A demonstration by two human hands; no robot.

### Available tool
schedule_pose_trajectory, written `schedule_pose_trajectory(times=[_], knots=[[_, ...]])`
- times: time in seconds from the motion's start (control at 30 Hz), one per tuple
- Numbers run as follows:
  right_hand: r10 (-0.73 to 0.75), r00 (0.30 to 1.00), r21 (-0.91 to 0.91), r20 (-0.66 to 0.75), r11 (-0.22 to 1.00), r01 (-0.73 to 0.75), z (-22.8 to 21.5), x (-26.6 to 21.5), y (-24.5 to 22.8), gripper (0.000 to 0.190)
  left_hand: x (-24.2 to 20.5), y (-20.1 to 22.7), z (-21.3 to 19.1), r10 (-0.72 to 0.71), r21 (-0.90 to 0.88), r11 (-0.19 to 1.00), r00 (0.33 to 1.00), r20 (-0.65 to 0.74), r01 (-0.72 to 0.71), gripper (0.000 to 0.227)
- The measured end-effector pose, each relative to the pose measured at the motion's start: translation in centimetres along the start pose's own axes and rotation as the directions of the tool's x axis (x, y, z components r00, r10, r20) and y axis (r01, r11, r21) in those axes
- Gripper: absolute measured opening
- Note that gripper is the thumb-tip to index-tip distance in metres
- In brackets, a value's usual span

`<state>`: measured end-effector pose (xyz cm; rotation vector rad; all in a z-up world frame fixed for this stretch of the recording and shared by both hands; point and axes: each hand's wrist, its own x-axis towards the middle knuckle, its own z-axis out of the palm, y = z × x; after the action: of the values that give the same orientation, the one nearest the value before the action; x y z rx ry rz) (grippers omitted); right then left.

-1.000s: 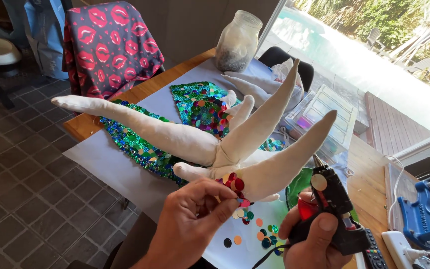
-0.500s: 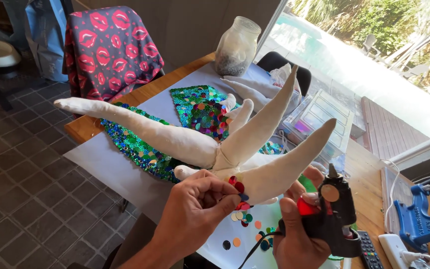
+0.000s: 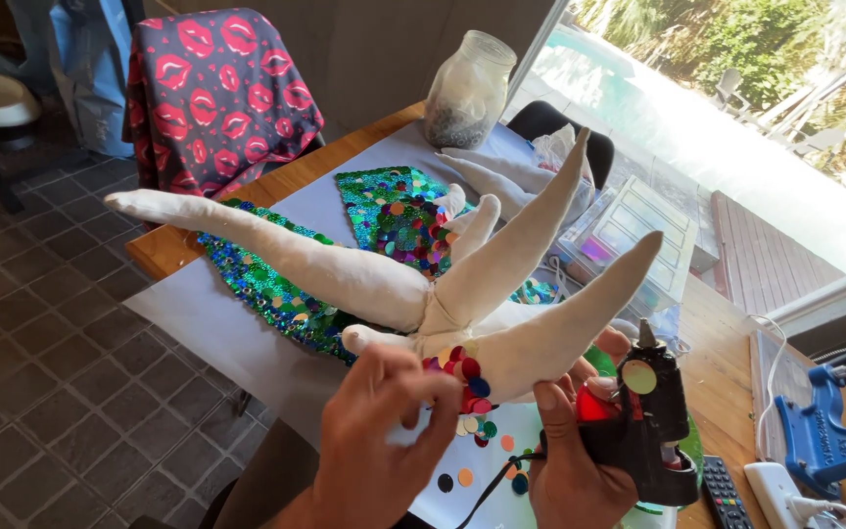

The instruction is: Decorating a white fabric horn with colorful sequins using a hot glue gun

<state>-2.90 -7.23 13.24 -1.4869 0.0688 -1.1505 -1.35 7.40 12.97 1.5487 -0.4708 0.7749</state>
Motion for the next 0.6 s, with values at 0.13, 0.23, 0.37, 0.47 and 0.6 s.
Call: schedule_pose_trajectory(times=[0.13,0.23,0.37,0.47,0.6], knots=[[0.073,0.991,-0.044,-0.113,0.996,-0.079,-0.3,-0.3,1.0,0.039,-3.1,-2.4,0.2,0.145,0.175,0.971,0.984,0.100,-0.161,0.043],[0.001,1.000,-0.016,0.008,1.000,0.000,-0.2,0.0,0.2,0.037,-3.5,-3.0,0.2,0.157,0.237,0.951,0.970,0.183,-0.199,0.045],[0.046,0.999,-0.034,-0.026,0.998,-0.047,-0.4,-0.1,0.5,0.039,-3.3,-2.7,0.2,0.120,0.215,0.964,0.977,0.174,-0.157,0.048],[0.029,1.000,-0.046,0.004,0.999,-0.029,-0.2,0.1,0.0,0.040,-3.1,-2.4,0.1,0.112,0.145,0.979,0.976,0.188,-0.140,0.052],[-0.082,0.993,0.173,0.088,0.983,0.066,-0.1,0.5,-1.6,0.018,-2.5,-1.3,-0.4,0.159,0.090,0.981,0.979,0.127,-0.171,0.040]])
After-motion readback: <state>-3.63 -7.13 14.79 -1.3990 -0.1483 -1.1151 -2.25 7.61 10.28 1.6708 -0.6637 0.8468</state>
